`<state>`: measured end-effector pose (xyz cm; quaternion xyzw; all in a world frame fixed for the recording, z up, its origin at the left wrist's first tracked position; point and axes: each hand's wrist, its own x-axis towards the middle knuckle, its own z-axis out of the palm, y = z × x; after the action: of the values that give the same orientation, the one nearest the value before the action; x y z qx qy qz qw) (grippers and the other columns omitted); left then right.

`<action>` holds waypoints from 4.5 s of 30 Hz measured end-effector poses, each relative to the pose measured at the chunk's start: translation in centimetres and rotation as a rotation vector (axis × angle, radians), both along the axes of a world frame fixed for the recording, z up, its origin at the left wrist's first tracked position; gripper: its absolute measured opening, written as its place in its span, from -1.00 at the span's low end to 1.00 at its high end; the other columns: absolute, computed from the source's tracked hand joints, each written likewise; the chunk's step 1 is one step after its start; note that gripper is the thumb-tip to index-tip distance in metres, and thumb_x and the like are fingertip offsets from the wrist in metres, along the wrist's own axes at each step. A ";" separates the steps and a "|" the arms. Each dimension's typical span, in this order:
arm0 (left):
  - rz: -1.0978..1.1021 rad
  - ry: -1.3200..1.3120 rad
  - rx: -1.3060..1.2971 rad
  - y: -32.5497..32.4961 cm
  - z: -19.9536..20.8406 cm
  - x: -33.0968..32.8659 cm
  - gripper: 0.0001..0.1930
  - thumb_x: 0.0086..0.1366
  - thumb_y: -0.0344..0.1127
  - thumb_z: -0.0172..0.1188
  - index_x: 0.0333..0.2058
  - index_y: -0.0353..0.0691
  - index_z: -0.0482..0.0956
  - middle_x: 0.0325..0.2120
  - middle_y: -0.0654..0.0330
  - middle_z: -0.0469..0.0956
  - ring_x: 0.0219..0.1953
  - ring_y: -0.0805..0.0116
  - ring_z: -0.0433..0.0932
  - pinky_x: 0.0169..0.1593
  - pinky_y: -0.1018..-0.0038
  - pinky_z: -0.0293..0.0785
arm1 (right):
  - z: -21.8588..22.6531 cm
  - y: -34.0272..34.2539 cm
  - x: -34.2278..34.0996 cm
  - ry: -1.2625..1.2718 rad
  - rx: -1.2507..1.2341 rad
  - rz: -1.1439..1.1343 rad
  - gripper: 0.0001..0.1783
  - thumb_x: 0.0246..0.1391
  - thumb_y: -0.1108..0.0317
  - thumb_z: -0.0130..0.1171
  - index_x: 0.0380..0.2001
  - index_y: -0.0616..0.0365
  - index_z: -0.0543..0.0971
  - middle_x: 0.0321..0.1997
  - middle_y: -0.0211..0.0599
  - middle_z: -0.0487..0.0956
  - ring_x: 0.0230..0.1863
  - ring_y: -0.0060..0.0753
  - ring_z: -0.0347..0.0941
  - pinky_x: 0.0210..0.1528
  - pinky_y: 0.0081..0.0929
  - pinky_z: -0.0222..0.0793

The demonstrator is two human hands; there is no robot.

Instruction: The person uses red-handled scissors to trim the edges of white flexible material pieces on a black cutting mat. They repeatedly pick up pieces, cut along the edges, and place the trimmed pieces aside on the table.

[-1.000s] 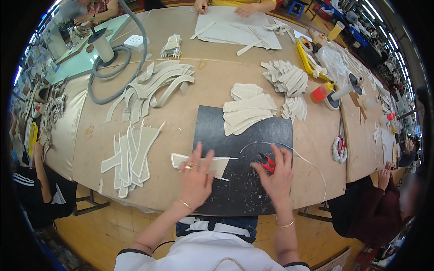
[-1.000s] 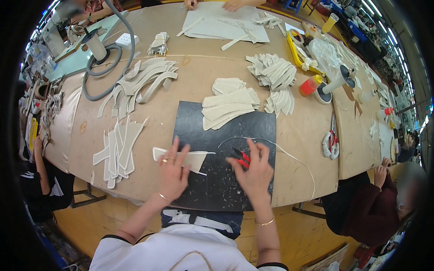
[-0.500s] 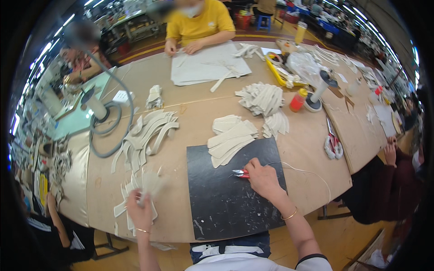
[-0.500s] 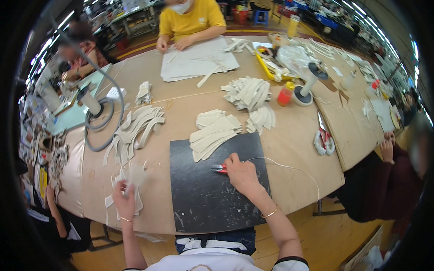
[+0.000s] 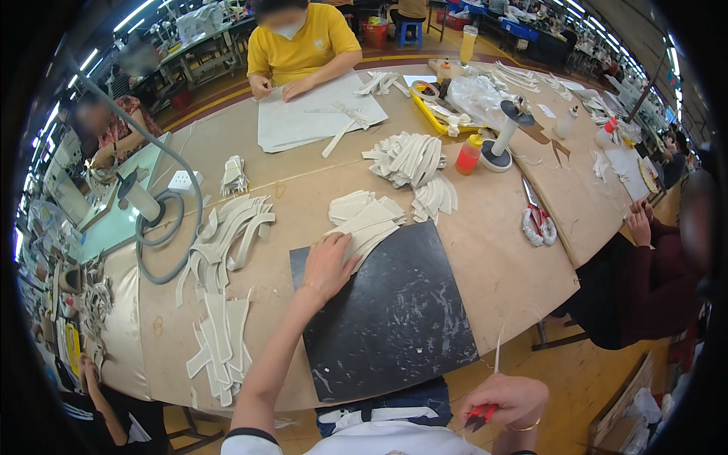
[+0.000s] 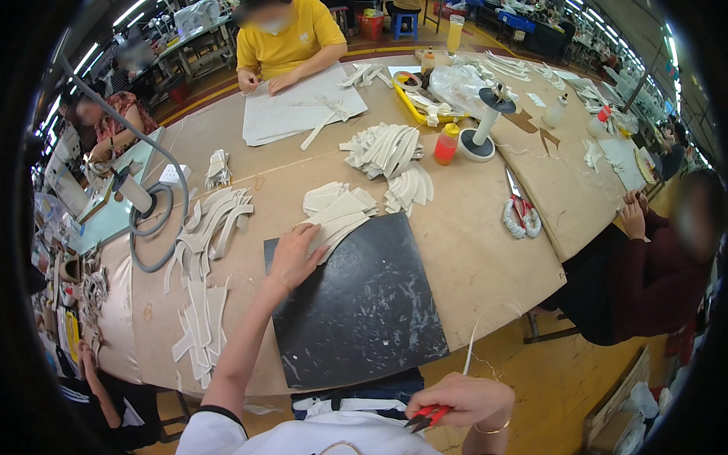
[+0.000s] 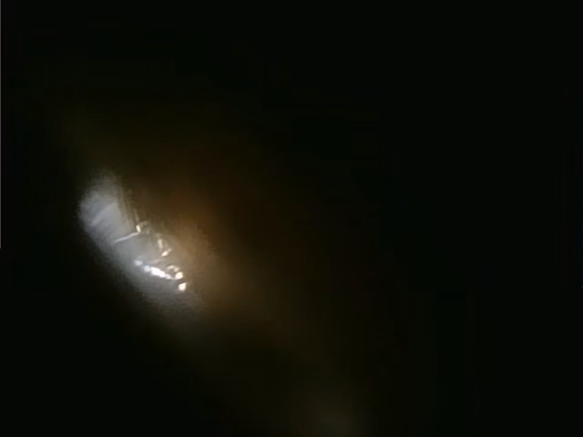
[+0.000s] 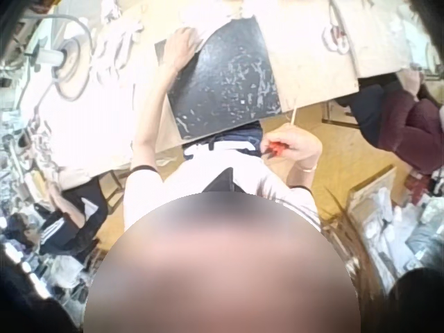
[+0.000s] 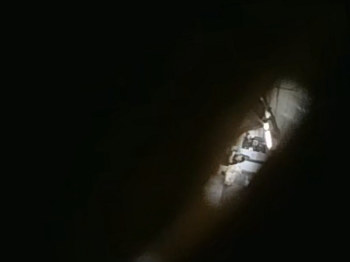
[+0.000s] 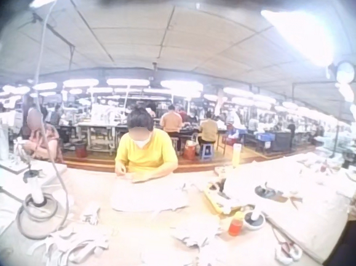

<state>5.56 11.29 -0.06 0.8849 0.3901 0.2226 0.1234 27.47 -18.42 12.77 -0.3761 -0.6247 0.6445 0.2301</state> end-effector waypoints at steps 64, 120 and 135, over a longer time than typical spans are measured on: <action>-0.107 -0.508 -1.248 5.2 2.6 3.3 -0.57 0.31 -0.35 0.02 0.14 -0.31 0.32 -0.06 0.11 0.61 -0.39 0.52 0.48 -0.38 0.56 0.46 | -8.1 19.3 -6.3 -0.945 0.687 -0.411 -0.69 0.00 0.54 0.09 -0.13 0.27 0.39 0.36 0.15 0.28 -0.34 0.09 0.62 -0.27 -0.08 0.55; 0.128 -1.031 -1.343 -21.1 4.0 -8.5 -0.85 0.34 -0.36 0.24 -0.21 -0.30 0.68 -0.34 0.30 0.66 -0.33 0.61 0.52 -0.29 0.63 0.42 | -8.9 4.1 -11.2 -0.559 0.766 -0.626 -0.60 -0.09 0.34 0.44 -0.14 0.13 0.58 -0.31 -0.38 0.68 -0.44 -0.56 0.54 -0.40 -0.55 0.30; 0.066 -0.572 -0.872 -18.3 5.1 -9.2 -0.94 0.16 -0.42 0.38 -0.37 -0.22 0.71 -0.44 0.24 0.62 -0.38 0.41 0.54 -0.24 0.51 0.43 | -7.5 6.3 -10.0 -0.138 -0.211 -0.474 -0.85 0.17 0.43 0.26 -0.40 0.34 0.62 -0.52 -0.39 0.61 -0.51 -0.74 0.41 -0.45 -0.72 0.33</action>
<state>-3.68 -6.98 5.07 0.6424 0.4250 0.2762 0.5748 17.50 -12.14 5.26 -0.5769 -0.4629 0.6068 0.2909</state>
